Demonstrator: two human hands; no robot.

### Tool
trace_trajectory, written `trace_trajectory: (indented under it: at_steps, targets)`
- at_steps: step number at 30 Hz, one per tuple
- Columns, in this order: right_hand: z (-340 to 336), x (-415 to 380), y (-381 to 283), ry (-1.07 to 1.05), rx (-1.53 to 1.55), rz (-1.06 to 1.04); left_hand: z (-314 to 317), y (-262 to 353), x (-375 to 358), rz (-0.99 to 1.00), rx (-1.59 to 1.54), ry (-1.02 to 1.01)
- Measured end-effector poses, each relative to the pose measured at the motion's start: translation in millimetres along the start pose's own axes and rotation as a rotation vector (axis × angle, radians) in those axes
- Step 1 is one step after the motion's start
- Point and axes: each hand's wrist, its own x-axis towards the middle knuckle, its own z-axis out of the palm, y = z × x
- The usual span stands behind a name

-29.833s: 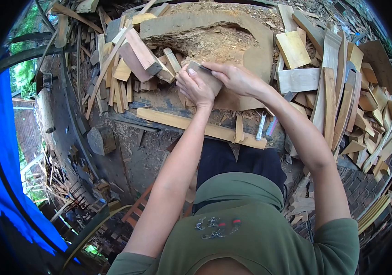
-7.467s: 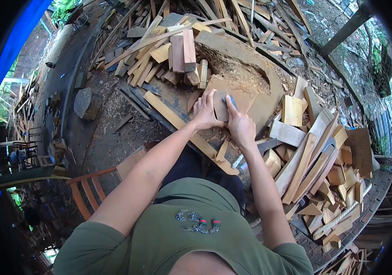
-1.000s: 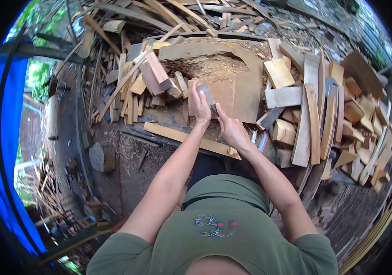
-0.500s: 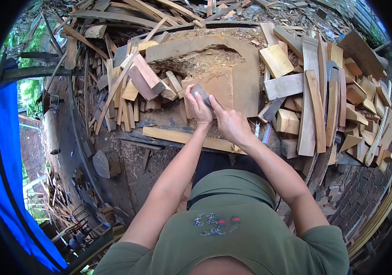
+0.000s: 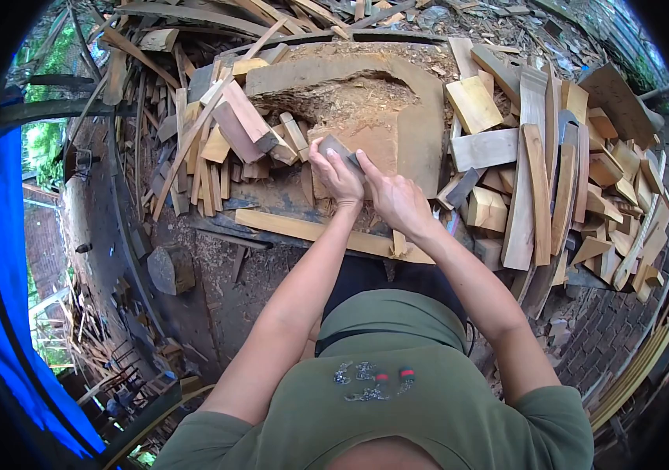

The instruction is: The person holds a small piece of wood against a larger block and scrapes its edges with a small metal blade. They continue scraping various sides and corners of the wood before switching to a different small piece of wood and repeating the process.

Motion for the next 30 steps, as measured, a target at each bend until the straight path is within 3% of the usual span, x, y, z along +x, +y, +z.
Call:
trace_trajectory:
  at_steps: [3,9,11,12,14,15,17,18,20,25,27,28,29,30]
  targets:
    - [7.3,-16.6,8.5,0.104,0.054,-0.049,2.1,-4.7,6.8,0.050,0.032,0.035]
    - [-13.1,-22.1,26.5,-0.045,0.058,0.014,-3.4,-2.9,8.4,0.000,0.014,0.012]
    - [-17.7,-26.2,30.4,-0.017,0.018,0.038,-18.6,-4.8,19.4,-0.105,-0.166,-0.151]
    - [-19.2,-28.9,34.6,-0.003,0.025,0.045,-39.4,-7.1,32.8,-0.345,-0.423,-0.337]
    - [-18.9,-39.1,45.6,0.078,0.096,0.059,-66.3,17.4,61.7,-0.465,-0.268,-0.511]
    - [-18.5,-44.0,51.0,0.087,0.103,0.071,-75.0,20.6,76.4,-0.425,-0.120,-0.581]
    - [-17.9,-45.9,57.2,0.050,0.063,0.072,-82.0,-12.2,109.4,0.281,0.197,-0.884]
    - [-22.3,-46.8,54.4,0.015,0.053,0.096,-78.8,-9.4,116.6,0.292,0.202,-0.889]
    - [-20.5,-48.2,54.2,0.050,0.066,0.085,-72.7,-4.8,122.7,0.406,0.543,-1.109]
    - [-24.5,-52.0,61.5,0.136,0.063,0.105,-92.0,31.8,109.5,0.582,0.436,-1.002]
    - [-21.2,-52.2,71.0,0.179,0.101,0.099,-95.1,49.5,81.7,0.347,0.323,-0.728]
    - [-21.6,-52.0,72.0,0.158,0.086,0.110,-93.0,41.7,67.9,0.423,0.313,-0.592]
    - [-21.4,-50.9,70.0,0.157,0.089,0.103,-86.6,48.7,49.0,0.626,0.470,-0.446]
    - [-21.7,-50.4,68.4,0.139,0.080,0.105,-79.6,43.2,31.9,0.590,0.513,-0.410]
